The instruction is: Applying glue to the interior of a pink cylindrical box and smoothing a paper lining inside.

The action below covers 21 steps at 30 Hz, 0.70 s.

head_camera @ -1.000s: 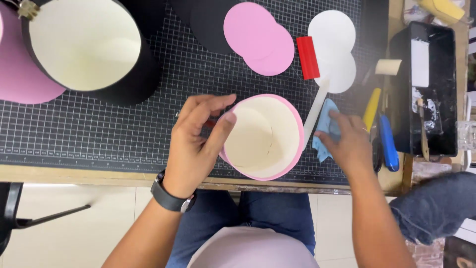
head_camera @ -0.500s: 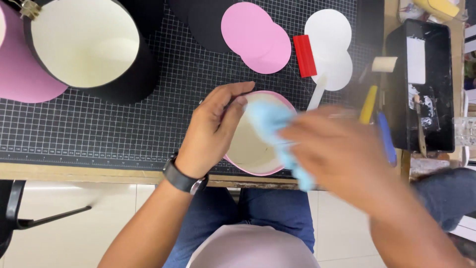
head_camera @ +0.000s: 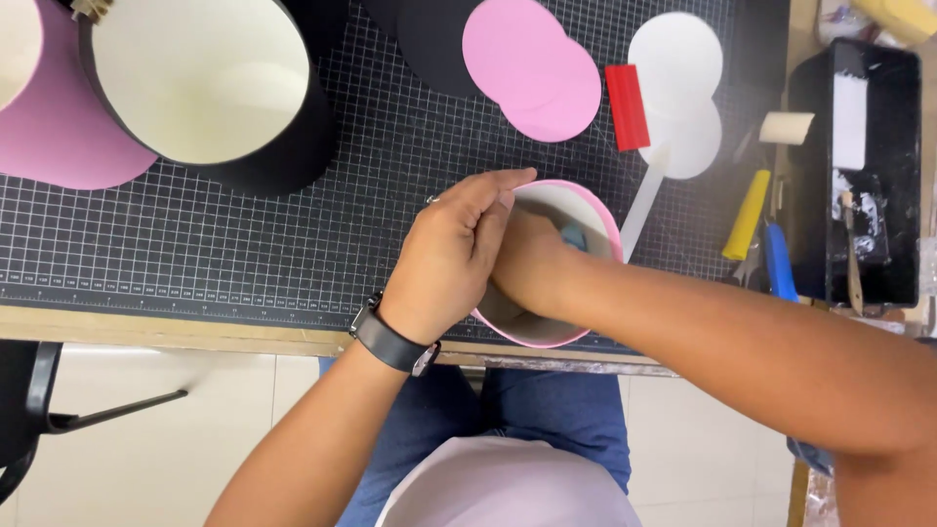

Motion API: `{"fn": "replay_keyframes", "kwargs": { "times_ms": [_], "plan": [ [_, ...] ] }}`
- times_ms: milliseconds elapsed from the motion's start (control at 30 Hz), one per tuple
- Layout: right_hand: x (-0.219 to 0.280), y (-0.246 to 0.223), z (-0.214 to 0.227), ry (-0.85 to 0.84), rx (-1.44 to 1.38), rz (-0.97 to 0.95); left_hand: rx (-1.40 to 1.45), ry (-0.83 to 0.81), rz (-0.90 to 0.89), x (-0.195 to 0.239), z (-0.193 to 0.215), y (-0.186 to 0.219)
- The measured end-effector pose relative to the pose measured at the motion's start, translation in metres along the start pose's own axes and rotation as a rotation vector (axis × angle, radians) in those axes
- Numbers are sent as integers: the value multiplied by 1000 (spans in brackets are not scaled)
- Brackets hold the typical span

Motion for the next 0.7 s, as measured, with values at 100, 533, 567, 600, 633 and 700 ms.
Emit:
{"fn": "replay_keyframes", "kwargs": {
  "times_ms": [100,533,567,600,633,700],
  "plan": [
    [2,-7,-6,-38,17,13,-6,-6,-14,0,-3,-1],
    [-14,39,-15,465,154,-207,2,-25,-18,-1,-5,2],
    [-5,26,-12,459,-6,-45,4,-26,-11,-1,-5,2],
    [6,10,-8,449,-164,130,2,-18,3,0,-3,2],
    [20,12,7,449,-162,131,2,-15,2,-1,-3,1],
    [42,20,-2,95,-323,11,-6,-26,-11,0,-5,1]
  ]
}}
Point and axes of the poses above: each hand's wrist, its own x-axis away from the middle knuckle, its own z-axis out of the back of the hand, y = z × x, the point moved 10 cm from there along -x, towards the middle knuckle, and after that the axes turned 3 degrees about y, right-handed, at the moved point
